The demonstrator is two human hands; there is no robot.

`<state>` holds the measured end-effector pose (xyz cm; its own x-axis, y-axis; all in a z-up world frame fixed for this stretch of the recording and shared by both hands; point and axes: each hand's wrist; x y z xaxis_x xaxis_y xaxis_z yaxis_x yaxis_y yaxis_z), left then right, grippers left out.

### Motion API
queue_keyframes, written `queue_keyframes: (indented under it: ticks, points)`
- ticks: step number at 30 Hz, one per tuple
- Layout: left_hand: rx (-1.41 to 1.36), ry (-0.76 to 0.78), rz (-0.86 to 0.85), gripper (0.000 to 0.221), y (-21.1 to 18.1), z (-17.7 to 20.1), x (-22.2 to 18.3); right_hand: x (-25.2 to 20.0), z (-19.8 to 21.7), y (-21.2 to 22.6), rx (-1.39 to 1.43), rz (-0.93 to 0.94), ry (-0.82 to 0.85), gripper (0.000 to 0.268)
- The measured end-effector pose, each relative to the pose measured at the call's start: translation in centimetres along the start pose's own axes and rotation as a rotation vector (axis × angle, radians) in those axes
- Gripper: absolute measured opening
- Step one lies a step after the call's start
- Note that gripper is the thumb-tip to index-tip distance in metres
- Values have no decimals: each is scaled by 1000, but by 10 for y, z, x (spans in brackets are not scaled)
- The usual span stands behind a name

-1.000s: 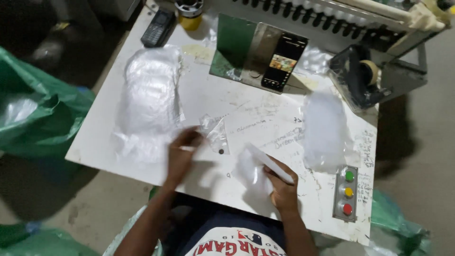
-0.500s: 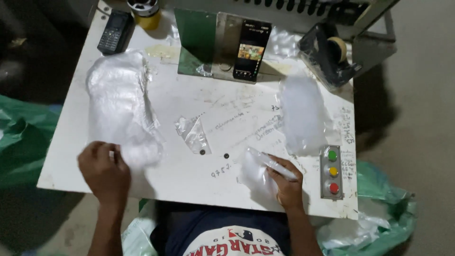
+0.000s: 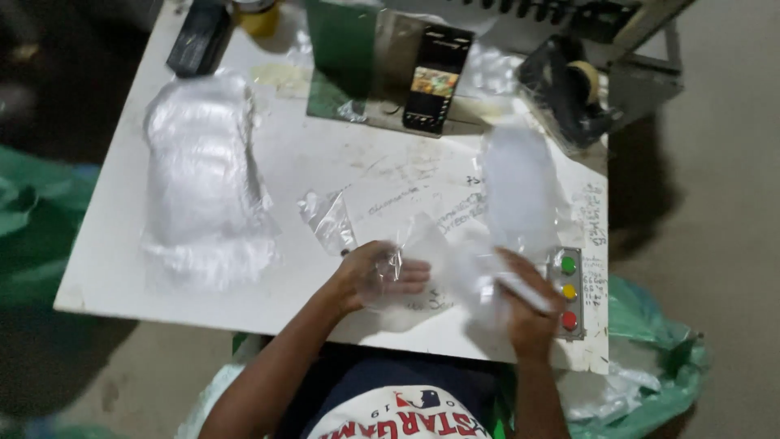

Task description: Packaging small white components into individual plastic bags at a factory workbench.

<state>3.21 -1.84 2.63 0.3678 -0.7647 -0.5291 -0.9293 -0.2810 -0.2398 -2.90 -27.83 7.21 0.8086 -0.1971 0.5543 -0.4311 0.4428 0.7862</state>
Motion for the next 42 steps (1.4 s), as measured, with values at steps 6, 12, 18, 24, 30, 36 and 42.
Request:
queue_keyframes:
  ticks: [6, 12, 18, 24, 30, 36, 42]
  points:
    - [-205, -319, -231, 80, 15, -3, -21, -10, -33, -12, -234, 238, 637, 48]
    - [109, -637, -424, 34, 36, 0, -33, 3, -35, -8, -134, 37, 586, 63]
    - [163, -710, -554, 29, 27, -1, -6, 6, -57, 40, 580, -538, 235, 40]
    - [181, -521, -638, 8, 18, 11, 47, -7, -45, -44, 529, -476, 391, 41]
    - [1223, -798, -1385, 7, -6, -20, 35, 25, -60, -29, 593, -197, 156, 30]
    - [1849, -699, -1453, 41, 5, 5, 73, 13, -78, -29, -198, 11, 280, 30]
    - [1298, -942, -1596, 14, -14, -16, 60, 20, -87, -17, 176, -178, -150, 24]
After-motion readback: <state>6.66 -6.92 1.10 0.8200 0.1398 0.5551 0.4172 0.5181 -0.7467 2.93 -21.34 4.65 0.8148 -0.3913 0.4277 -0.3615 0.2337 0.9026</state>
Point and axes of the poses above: each hand's wrist, its own x-axis towards the middle knuckle, its own z-axis out of the back of the hand, y = z × x, and after that the axes turned 11 degrees about z, right-handed
